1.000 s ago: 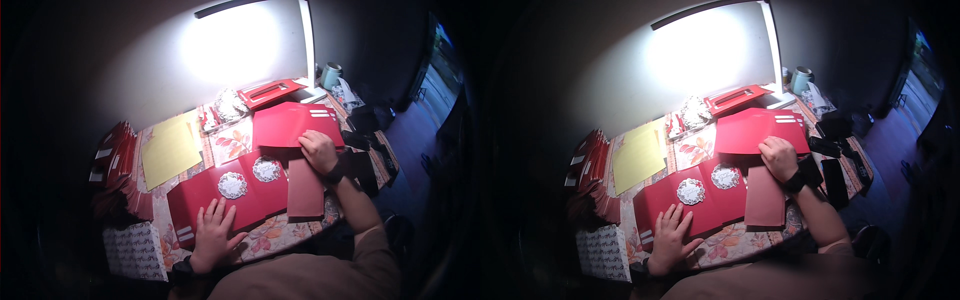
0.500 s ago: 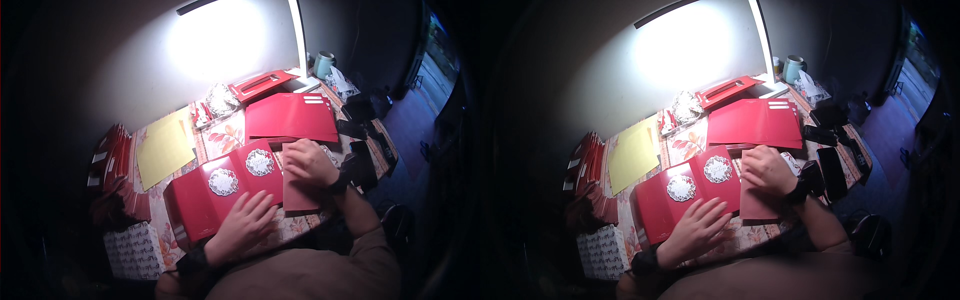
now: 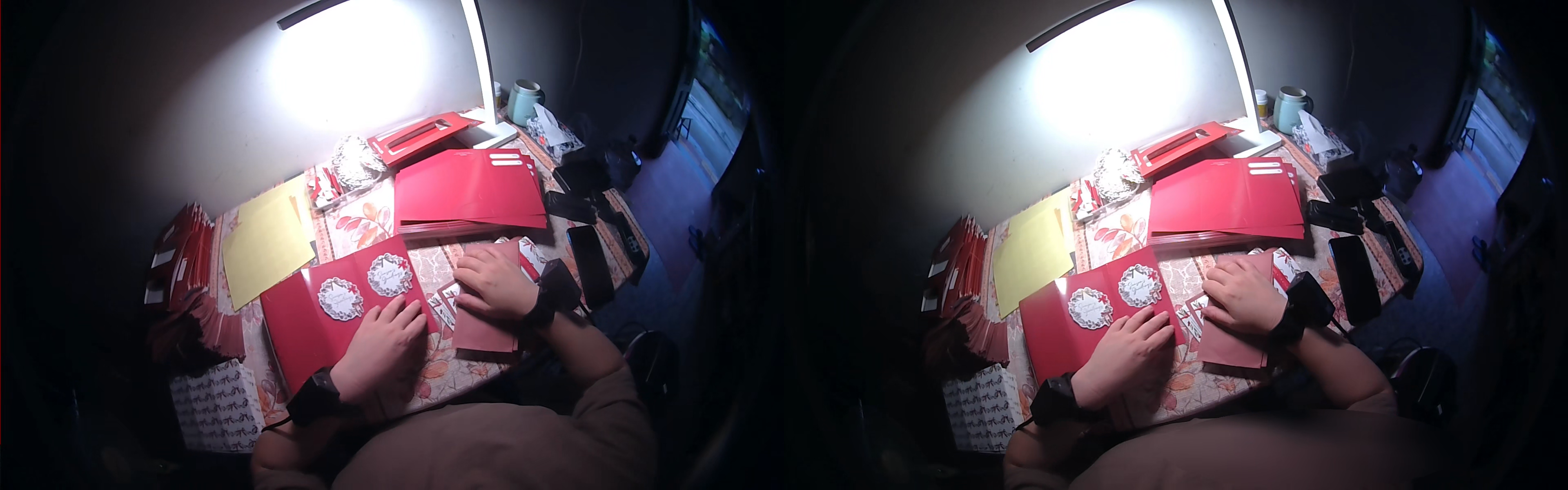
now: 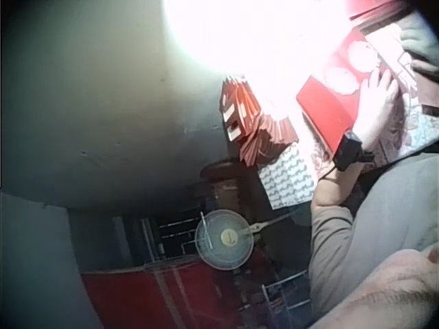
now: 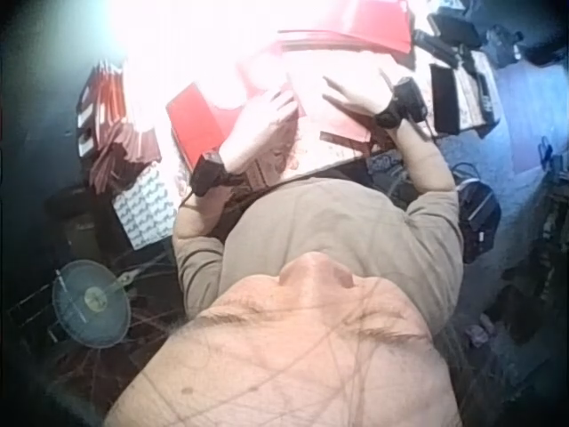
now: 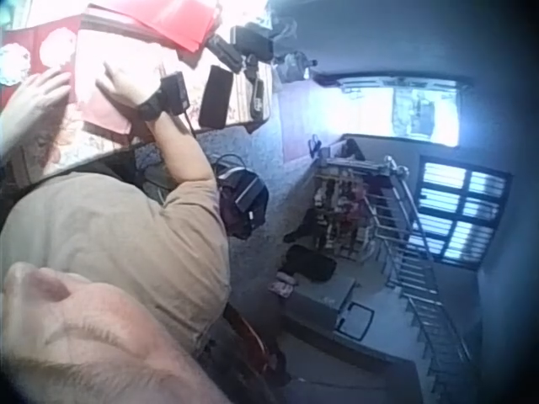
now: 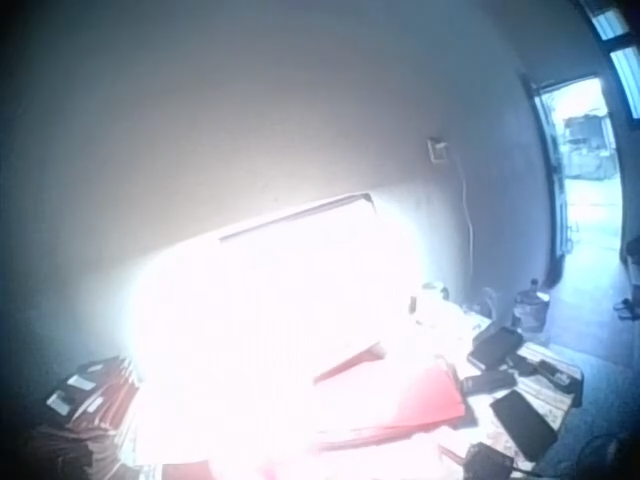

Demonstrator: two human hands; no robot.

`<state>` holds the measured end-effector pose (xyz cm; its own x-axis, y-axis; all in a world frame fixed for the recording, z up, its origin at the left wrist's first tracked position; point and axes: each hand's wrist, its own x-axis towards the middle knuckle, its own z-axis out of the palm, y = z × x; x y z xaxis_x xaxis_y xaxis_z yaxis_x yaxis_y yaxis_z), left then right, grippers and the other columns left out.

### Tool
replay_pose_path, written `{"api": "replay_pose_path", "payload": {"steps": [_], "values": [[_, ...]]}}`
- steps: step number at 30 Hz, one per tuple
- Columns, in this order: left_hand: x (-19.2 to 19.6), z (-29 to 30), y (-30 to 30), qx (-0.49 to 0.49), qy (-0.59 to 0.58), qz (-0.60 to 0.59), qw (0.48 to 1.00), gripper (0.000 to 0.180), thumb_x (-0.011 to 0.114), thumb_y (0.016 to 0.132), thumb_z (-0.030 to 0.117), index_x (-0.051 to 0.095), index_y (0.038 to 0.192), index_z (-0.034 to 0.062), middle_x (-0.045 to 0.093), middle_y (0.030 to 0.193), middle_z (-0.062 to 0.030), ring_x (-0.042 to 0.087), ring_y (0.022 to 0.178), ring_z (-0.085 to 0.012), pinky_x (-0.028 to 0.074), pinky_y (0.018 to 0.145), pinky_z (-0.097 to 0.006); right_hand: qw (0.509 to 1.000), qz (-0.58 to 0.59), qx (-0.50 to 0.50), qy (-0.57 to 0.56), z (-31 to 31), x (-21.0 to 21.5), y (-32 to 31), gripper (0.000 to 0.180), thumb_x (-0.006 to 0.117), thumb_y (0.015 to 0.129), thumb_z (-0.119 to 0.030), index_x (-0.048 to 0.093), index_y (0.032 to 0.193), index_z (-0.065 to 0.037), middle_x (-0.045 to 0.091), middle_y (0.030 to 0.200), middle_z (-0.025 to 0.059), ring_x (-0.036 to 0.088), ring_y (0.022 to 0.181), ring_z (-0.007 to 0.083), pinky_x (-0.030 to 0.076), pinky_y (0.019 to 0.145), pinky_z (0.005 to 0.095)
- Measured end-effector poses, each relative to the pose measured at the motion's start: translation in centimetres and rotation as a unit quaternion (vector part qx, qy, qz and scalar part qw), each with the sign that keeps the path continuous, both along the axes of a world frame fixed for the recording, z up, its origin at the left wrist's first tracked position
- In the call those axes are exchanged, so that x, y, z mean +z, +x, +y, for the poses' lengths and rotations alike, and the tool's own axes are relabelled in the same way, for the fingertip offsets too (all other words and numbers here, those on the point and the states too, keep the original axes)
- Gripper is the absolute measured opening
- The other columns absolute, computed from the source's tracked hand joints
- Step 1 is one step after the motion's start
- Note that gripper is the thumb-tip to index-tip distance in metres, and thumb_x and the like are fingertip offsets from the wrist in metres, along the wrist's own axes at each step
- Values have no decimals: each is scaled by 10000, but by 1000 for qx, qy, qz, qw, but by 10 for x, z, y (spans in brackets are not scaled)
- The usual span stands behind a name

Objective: Assembling red cardstock folders by folding them and inserting decorative cards.

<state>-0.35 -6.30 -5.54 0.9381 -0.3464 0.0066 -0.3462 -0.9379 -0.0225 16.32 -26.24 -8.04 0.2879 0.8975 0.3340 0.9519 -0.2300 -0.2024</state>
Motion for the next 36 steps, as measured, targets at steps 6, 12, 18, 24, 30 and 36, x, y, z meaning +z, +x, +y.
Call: {"api": "replay_pose_path", "payload": {"steps": [6, 12, 18, 24, 30, 36], "values": [[7, 6, -12, 2, -28, 20, 999, 522, 633, 769, 189, 475, 1252, 69, 442, 1338, -118, 407, 1255, -297, 359, 996, -396, 1000, 3, 14, -6, 0, 8, -4, 353, 616, 809, -341, 571, 1003, -48, 560, 1064, 122, 487, 1098, 298, 338, 971, 423], [68, 5, -6, 33, -205, -27, 978, 409, 662, 786, 147, 556, 1166, 35, 565, 1172, -179, 547, 1088, -332, 457, 906, -391, 997, -4, 3, 80, -15, 22, 17, 335, 588, 846, -321, 584, 1041, -48, 571, 1067, 127, 507, 1086, 293, 353, 968, 413], [128, 67, 1, 187, -309, 26, 932, 330, 590, 884, 168, 556, 1161, -8, 641, 998, -169, 632, 891, -238, 498, 817, -323, 975, 152, -82, 139, -31, 61, 23, 326, 589, 854, -233, 572, 1082, 0, 575, 1093, 165, 550, 1036, 324, 421, 916, 402], [133, 87, 77, 255, -463, 205, 824, 386, 540, 926, 305, 556, 1153, -7, 634, 967, -89, 624, 874, -156, 493, 778, -260, 943, 164, -247, 150, -44, 55, 52, 459, 603, 842, -268, 509, 1151, 58, 551, 1131, 249, 552, 1053, 370, 445, 891, 400], [63, 78, 155, 384, -465, 188, 775, 392, 662, 807, 443, 578, 873, 66, 493, 697, 17, 505, 624, -109, 498, 613, -300, 929, 103, -339, 104, -45, 38, 71, 451, 630, 802, -310, 538, 1090, 25, 564, 1082, 222, 539, 1041, 375, 448, 881, 426], [30, 48, 174, 331, -599, 144, 714, 424, 627, 808, 434, 514, 1079, 127, 489, 751, 3, 392, 549, -98, 346, 473, -256, 929, 47, -356, 89, -42, 27, 69, 385, 655, 761, -288, 573, 1011, -7, 538, 1030, 169, 505, 1058, 340, 463, 855, 423]]}}
